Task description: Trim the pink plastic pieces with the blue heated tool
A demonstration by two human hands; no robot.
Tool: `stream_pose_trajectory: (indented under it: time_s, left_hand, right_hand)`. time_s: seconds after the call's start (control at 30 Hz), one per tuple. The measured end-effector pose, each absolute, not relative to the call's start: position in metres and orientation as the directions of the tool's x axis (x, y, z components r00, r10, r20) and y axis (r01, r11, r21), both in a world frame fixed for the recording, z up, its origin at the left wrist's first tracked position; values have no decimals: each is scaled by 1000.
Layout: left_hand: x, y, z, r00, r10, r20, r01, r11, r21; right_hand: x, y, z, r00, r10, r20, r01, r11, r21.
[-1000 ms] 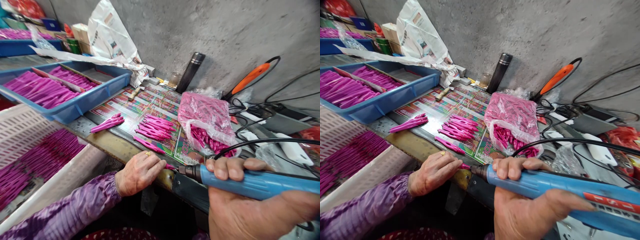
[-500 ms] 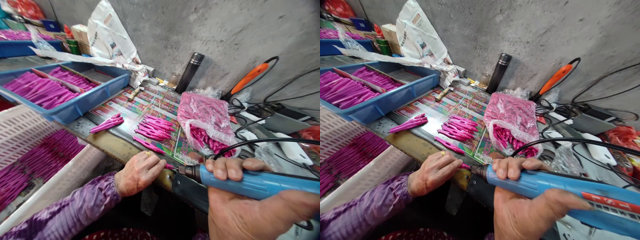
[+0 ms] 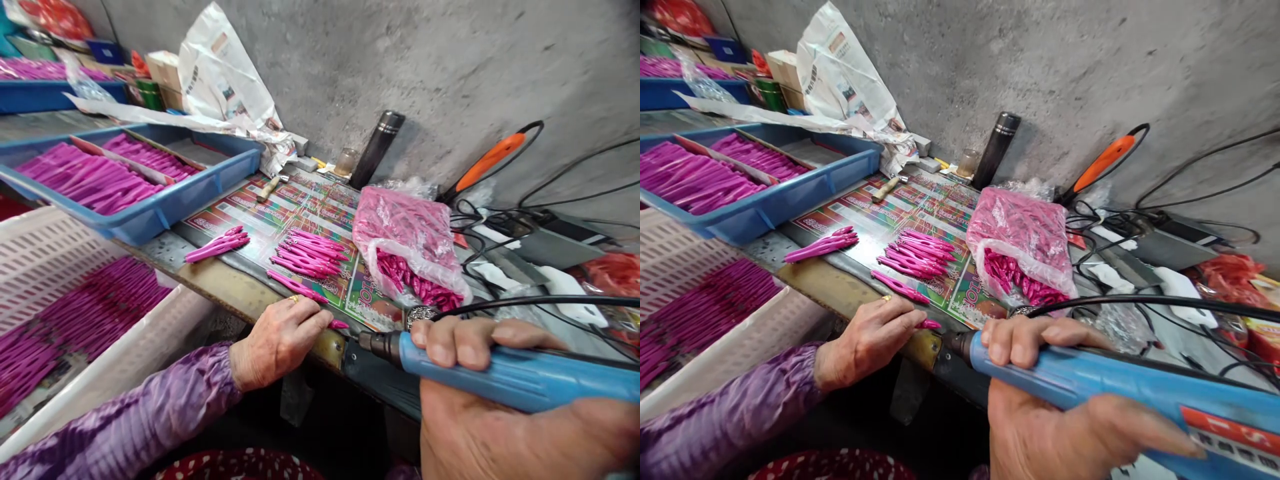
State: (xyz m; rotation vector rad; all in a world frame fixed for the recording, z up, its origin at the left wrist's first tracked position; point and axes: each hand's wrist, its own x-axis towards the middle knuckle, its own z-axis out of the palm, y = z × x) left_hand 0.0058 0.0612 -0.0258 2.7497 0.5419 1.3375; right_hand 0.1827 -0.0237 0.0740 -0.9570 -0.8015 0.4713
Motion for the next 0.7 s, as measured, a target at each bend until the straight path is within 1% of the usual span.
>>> stream_pose_trajectory:
  time_s: [0.07,0.13,0.17,0.23,0.27,0.3,0.33,0.37,0.4,0.47,0.53,0.7]
  left_hand:
    - [5,53,-20,516,430,741,281,-902,327]
    - [2,43,-12,470,580,665,252,-811,528]
    - [0,39,-7,456,660,597,232,-735,637]
    - [-5,30,3,451,800,397,194,-522,831]
    - [-8,27,7,462,851,252,182,-368,912]
    - [-10,25,11,476,873,109,152,-204,967]
    - [-12,23,13,497,868,-23,118,-41,992]
    - [-14,21,15,520,843,-136,82,109,991]
    - [-16,20,16,540,812,-220,47,232,972]
    - [-18,18,15,560,762,-325,-2,394,919]
    - [-19,15,12,548,746,-377,-40,474,879]
    - [-16,3,2,520,722,-457,-68,568,820]
  right_hand:
    - [180,-27,77,605,681,413,18,507,-862]
    - [178,-30,79,591,681,432,52,503,-863]
    - [176,-31,80,585,680,442,68,502,-862]
    - [171,-32,81,560,680,474,103,511,-854]
    - [167,-32,81,554,678,484,117,512,-851]
    - [163,-32,81,559,673,484,125,509,-852]
    - [160,-32,81,565,669,483,128,508,-852]
    - [156,-31,80,581,658,478,124,509,-852]
    - [153,-31,80,571,665,481,117,514,-850]
    - [148,-30,79,545,685,485,98,522,-847]
    - [146,-30,79,514,704,490,82,529,-845]
    - [140,-29,79,525,706,476,83,514,-854]
